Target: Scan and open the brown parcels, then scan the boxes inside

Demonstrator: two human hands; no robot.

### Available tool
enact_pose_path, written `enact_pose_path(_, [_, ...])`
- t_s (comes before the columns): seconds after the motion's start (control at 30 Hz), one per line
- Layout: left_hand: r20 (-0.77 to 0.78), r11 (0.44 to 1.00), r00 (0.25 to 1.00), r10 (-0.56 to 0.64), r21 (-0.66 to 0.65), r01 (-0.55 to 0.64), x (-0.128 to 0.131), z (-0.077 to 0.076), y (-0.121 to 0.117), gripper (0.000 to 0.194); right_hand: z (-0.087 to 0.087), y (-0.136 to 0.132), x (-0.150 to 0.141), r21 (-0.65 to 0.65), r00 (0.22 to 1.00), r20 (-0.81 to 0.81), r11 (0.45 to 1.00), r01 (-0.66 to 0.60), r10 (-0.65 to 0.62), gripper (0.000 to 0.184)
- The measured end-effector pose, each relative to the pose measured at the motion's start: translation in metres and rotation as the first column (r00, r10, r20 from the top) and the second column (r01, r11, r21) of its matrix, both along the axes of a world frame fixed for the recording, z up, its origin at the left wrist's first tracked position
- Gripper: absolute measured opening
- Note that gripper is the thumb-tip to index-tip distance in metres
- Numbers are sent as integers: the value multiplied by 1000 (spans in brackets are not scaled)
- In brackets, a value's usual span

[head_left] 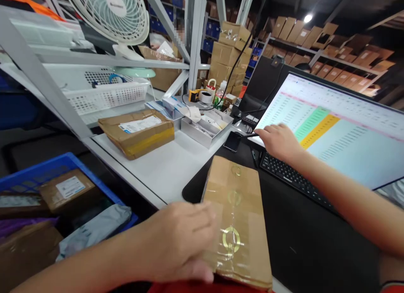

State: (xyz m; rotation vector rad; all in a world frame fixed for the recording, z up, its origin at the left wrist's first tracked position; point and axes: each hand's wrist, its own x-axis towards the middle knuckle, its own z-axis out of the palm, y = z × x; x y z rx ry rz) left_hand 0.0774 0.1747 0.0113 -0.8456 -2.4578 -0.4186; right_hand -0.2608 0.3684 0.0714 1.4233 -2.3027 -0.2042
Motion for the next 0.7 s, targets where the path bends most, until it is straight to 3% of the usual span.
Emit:
enact_pose_path(0.1, [150,997,986,-73,-28,78,-34,12,-4,63,-49,31,27,-179,900,362,929,323,-243,35])
enact_pose_path(0.2, [286,976,935,-212,11,217,-71,7,-1,65,-101,56,44,-133,809,500,896,423,-308,28])
enact_pose_path(0.3, [343,940,876,-340,97,327,-98,-3,3,64,-133,67,52,-117,768,540,872,475,-345,16])
enact_pose_path(0.4, [316,901,844,-434,135,413,-107,-2,4,65,-141,71,57,-122,772,511,857,501,-379,10])
enact_pose_path(0.5, [299,922,873,-385,86,377,-105,4,4,64,-138,86,58,-108,789,466,859,500,-400,14])
enact_pose_path(0.6, [282,947,908,-308,1,321,-105,6,0,62,-139,120,54,-62,800,448,879,473,-399,19])
enact_pose_path(0.7, [257,932,907,-333,-57,359,-115,6,-6,60,-147,169,47,-22,788,438,871,491,-433,22])
